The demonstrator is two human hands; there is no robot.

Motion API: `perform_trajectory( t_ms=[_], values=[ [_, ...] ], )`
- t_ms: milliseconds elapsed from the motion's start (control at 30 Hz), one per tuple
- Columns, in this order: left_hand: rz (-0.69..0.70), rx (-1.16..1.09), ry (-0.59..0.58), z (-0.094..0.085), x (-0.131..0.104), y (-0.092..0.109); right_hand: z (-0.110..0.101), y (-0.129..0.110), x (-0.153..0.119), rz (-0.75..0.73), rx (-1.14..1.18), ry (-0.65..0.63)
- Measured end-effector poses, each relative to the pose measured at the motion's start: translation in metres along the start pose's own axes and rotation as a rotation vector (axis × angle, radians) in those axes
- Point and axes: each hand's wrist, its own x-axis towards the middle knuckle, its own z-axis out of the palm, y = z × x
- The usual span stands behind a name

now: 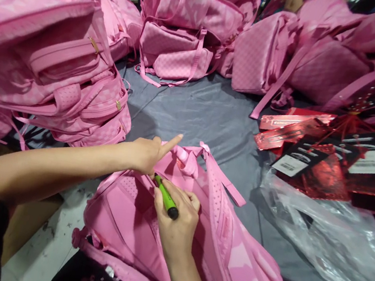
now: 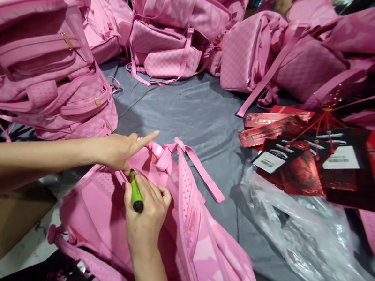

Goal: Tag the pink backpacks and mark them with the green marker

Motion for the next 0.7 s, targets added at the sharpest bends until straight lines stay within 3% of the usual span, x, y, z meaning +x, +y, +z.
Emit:
perform_trajectory(
  t_ms=[167,467,700],
  values=[
    [-0.091,0.101,0.008,-0.003,0.004,0.013,-0.001,0.003,0.0,0.018,0.018,0.009],
    [-0.028,0.021,-0.077,-0.005,0.011,0.004,-0.005,-0.001,0.0,0.078,-0.05,-0.006],
    [-0.039,0.022,-0.114,-0.009,0.014,0.007,-0.005,0.004,0.01,0.1,0.071,-0.147]
  ],
)
